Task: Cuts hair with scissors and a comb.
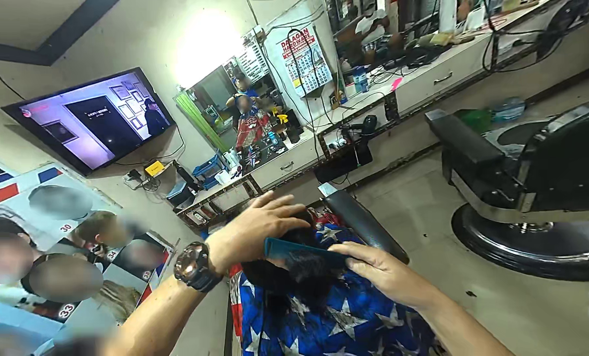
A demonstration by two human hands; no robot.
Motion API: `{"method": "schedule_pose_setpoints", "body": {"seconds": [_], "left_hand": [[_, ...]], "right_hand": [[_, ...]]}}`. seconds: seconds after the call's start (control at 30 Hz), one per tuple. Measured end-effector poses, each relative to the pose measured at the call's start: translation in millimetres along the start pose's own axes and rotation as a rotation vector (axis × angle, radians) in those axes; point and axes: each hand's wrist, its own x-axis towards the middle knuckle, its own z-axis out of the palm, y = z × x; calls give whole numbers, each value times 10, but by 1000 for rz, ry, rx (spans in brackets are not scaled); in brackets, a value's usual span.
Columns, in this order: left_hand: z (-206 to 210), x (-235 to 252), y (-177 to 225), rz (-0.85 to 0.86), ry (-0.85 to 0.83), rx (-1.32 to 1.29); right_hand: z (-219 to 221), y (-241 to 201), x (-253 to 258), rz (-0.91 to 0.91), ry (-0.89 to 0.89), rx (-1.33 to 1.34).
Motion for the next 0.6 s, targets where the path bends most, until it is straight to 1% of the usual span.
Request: {"method": "schedule_pose_setpoints", "body": {"seconds": [0.1,0.17,0.33,0.43,0.6], "left_hand": [[62,-15,180,74,38,-13],[79,-36,168,98,63,-37],[59,-100,-70,108,101,-109],[69,-159,-224,101,148,-140],[5,-231,-500,-35,189,-215]], "right_hand": [[23,25,-92,-58,78,-108],[42,42,-65,-72,79,-89],[93,7,171,-74,56,-15],[120,-57,371,-11,28,57],[197,-124,777,47,-24,180]]}}
